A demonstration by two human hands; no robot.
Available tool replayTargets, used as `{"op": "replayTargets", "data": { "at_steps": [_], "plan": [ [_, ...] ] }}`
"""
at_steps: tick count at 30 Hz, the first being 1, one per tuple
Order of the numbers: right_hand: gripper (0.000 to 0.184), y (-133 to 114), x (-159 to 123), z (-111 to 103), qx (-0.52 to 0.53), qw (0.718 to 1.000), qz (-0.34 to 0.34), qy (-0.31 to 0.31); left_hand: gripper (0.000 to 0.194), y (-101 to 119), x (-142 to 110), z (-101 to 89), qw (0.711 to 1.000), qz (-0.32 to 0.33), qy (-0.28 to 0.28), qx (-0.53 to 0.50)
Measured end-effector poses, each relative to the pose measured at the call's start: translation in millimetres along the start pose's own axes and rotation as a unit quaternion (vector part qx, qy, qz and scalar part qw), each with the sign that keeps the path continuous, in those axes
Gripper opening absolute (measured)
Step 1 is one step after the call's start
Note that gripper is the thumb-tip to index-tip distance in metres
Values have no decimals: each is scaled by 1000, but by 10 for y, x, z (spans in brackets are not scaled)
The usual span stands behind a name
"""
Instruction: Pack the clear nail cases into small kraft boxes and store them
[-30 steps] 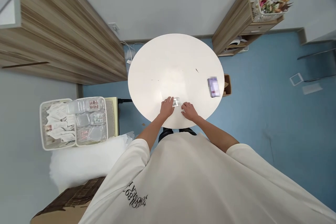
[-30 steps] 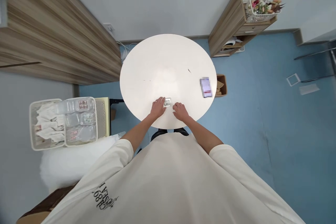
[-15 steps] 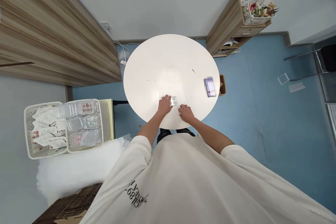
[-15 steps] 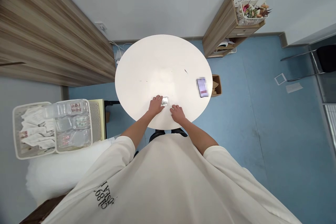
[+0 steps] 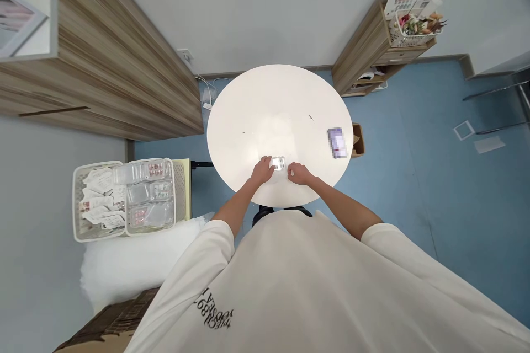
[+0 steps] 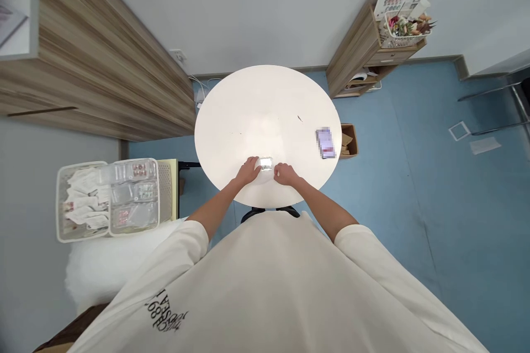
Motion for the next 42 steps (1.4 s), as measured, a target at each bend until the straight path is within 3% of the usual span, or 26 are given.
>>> {"op": "replayTargets", "data": {
  "at_steps": [4,8,12,15,20,26,29,31,33,37,42],
  "plan": [
    [3,39,164,-144,50,998,36,12,41,112,-88,-102,997,-3,70,14],
    [5,75,298,-197,88,992,89,8,36,318,-238,-166,986,60,133,82],
    [5,95,420,-231,86,989,120,-1,35,461,-340,-24,969,178,38,164],
    [6,90,510,-249,72,988,135,-11,38,468,-345,127,958,218,-2,186],
    [10,69,644,-266,45,988,143,-27,55,373,-240,256,964,177,29,198],
    [25,38,626,-264,58,987,150,-18,67,265,-90,270,968,128,17,217],
    [36,-2,471,-254,42,990,124,58,61,245,-20,284,970,113,26,214],
    [41,-33,326,-255,-26,981,94,166,59,245,28,293,972,105,33,209],
    [40,-67,195,-217,-77,975,38,203,56,256,74,291,974,98,37,201],
    [43,-106,77,-77,-115,981,-63,145,48,291,144,241,978,86,46,186],
    [53,-126,89,63,-117,986,-68,92,43,318,142,155,980,73,48,177]
  ]
}}
Point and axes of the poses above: each hand's wrist, its own x-axis towards the middle knuckle, its own z-axis out of the palm, y = z × x, the point moved 2 cm from there along x, towards the middle knuckle, and after that the axes turned 2 degrees about y, right-handed, at the moved point
